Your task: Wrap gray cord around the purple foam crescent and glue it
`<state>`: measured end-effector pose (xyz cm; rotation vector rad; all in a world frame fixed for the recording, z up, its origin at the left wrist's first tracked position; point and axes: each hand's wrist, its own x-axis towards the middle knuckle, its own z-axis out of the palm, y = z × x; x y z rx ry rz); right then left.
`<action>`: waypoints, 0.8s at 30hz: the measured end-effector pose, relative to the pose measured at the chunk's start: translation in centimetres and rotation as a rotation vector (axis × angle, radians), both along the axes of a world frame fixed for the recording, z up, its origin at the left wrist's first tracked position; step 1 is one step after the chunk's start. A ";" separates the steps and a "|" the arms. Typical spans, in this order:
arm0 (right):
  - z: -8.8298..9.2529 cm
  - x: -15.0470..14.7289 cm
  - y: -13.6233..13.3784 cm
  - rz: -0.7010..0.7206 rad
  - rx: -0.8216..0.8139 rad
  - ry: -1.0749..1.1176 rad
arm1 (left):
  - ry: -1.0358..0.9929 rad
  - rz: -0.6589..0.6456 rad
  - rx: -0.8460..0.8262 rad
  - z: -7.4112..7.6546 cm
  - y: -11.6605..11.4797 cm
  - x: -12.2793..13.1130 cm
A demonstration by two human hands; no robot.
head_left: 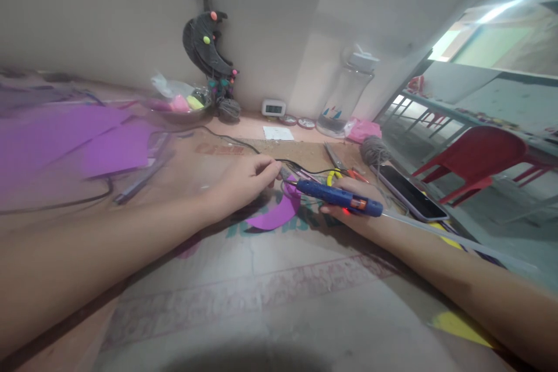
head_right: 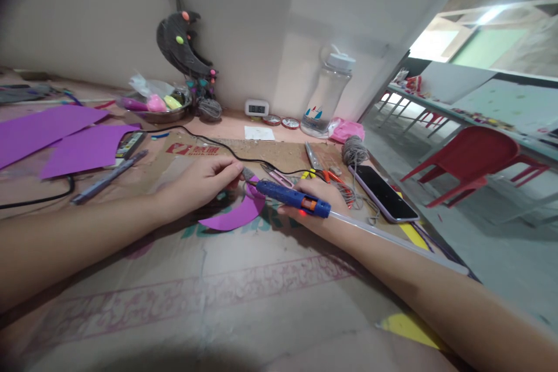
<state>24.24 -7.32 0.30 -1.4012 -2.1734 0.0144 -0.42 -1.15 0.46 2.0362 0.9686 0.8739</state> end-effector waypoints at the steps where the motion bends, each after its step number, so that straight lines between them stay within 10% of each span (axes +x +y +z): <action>1: 0.0 0.0 0.0 -0.002 -0.001 0.002 | 0.000 -0.001 -0.003 0.0 0.0 0.0; 24: -0.2 0.2 0.2 -0.037 0.013 -0.006 | -0.012 -0.007 0.020 0.0 0.0 0.0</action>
